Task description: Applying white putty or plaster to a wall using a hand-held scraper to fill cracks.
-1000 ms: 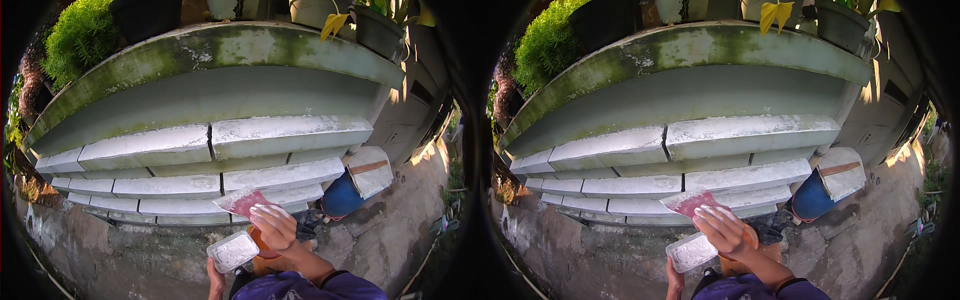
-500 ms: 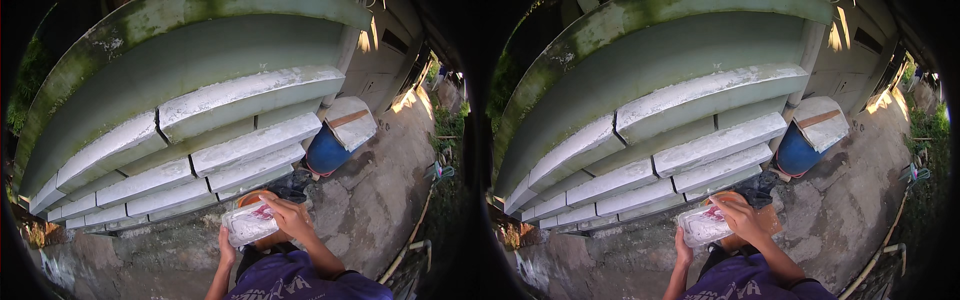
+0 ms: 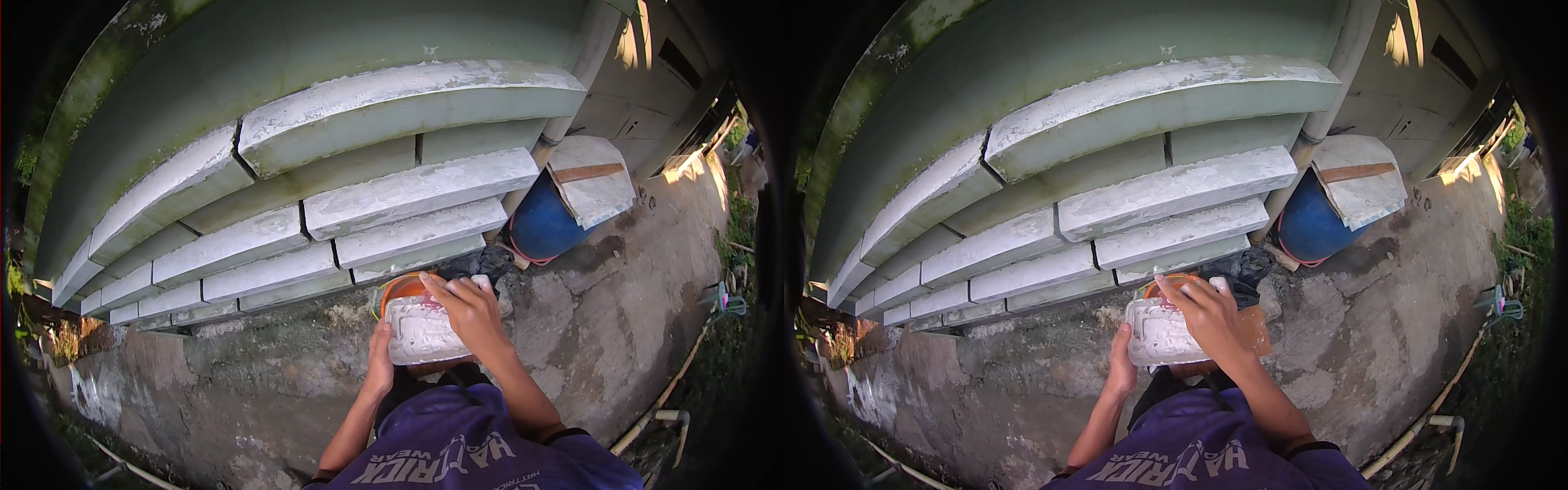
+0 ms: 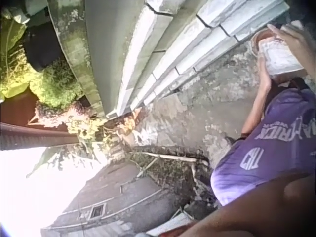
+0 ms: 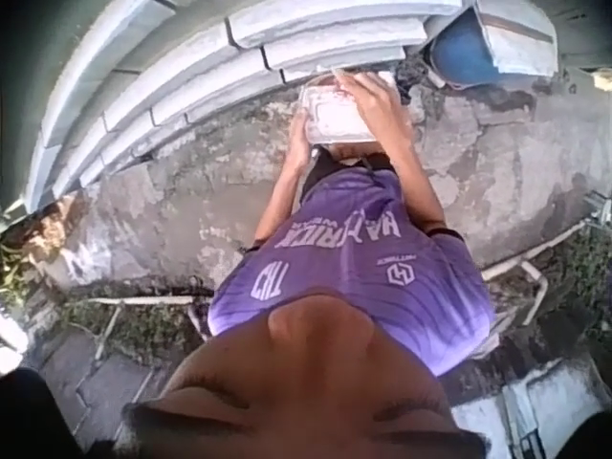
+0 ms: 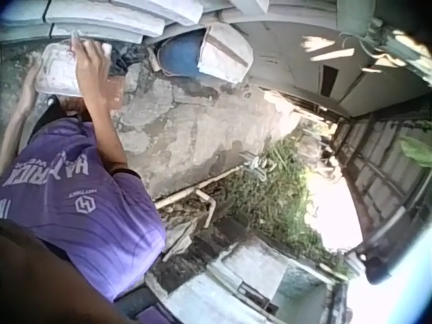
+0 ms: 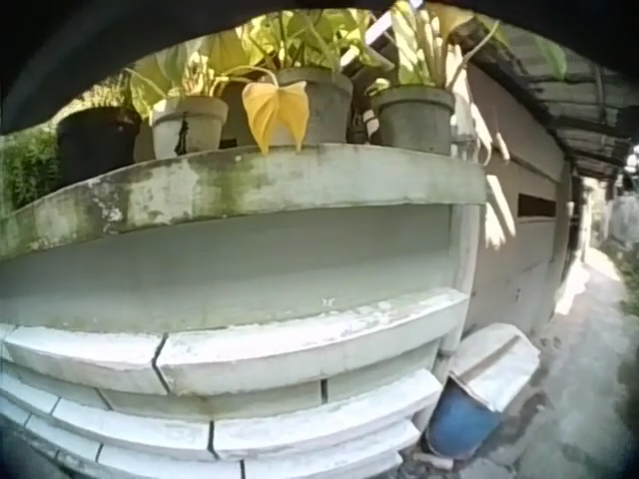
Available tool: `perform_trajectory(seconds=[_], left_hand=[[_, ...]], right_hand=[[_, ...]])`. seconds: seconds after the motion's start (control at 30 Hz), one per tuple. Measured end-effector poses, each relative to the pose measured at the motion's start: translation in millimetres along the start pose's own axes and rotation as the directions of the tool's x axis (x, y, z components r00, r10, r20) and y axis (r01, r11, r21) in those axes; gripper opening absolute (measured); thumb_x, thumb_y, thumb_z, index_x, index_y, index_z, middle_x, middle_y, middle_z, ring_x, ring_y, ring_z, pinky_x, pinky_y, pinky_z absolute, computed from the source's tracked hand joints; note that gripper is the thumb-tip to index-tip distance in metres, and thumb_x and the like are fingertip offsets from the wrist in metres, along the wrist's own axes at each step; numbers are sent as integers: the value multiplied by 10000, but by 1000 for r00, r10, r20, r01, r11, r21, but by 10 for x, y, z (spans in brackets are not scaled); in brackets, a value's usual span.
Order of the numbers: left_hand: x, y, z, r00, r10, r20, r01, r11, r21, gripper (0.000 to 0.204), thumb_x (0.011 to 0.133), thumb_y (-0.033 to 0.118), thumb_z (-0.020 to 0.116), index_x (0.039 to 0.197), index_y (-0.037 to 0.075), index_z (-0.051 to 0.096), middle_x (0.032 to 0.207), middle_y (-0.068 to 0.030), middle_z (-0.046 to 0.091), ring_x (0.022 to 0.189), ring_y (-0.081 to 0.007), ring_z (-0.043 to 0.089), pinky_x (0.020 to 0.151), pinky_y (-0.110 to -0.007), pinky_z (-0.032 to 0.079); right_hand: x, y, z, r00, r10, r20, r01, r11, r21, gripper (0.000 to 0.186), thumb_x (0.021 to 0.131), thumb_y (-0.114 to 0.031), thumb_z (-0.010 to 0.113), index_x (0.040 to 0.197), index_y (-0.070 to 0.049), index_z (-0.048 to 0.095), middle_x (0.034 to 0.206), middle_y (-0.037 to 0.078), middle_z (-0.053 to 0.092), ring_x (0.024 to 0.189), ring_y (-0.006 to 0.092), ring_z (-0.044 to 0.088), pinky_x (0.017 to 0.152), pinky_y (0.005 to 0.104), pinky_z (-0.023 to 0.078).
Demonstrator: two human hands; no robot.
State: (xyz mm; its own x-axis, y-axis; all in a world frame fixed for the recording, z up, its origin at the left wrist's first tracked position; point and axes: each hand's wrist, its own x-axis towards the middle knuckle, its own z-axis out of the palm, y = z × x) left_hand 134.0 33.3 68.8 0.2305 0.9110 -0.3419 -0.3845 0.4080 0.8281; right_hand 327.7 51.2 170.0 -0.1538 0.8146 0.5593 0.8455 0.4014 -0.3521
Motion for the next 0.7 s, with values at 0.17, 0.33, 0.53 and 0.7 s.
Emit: perform_trajectory(seconds=[0.17,0.33,0.53,0.7], left_hand=[[-31,-169,374,997,3,-72,-10,996,-93,560,1058,382,429,1453,-14,449,1422,-121,529,1319,-209,488,1126,-346,352],[-2,-323,744,991,45,-123,-57,994,-97,553,1056,398,435,1446,8,468,1398,-97,540,1287,-193,494,1120,-334,340],[94,-481,1133,976,109,-187,-121,991,-55,549,1059,399,428,1438,5,473,1388,-87,543,1279,-184,491,1119,-322,333],[200,-586,1404,975,100,-199,-125,986,-115,541,1062,390,416,1438,6,472,1375,-84,550,1283,-185,487,1122,-324,328]], right_hand=[[37,324,-120,998,-8,64,1,994,112,532,801,52,604,1305,-103,678,734,63,519,709,241,545,671,392,411],[53,852,-135,993,-53,109,20,959,281,523,810,67,589,1304,-83,672,728,121,498,696,285,533,673,399,423],[102,1312,-181,980,-104,172,20,901,434,480,827,83,570,1269,-64,685,721,149,490,638,295,502,637,407,424],[144,1571,-291,970,-145,197,36,881,472,439,847,63,589,1256,-63,689,713,154,502,615,295,492,626,400,423]])
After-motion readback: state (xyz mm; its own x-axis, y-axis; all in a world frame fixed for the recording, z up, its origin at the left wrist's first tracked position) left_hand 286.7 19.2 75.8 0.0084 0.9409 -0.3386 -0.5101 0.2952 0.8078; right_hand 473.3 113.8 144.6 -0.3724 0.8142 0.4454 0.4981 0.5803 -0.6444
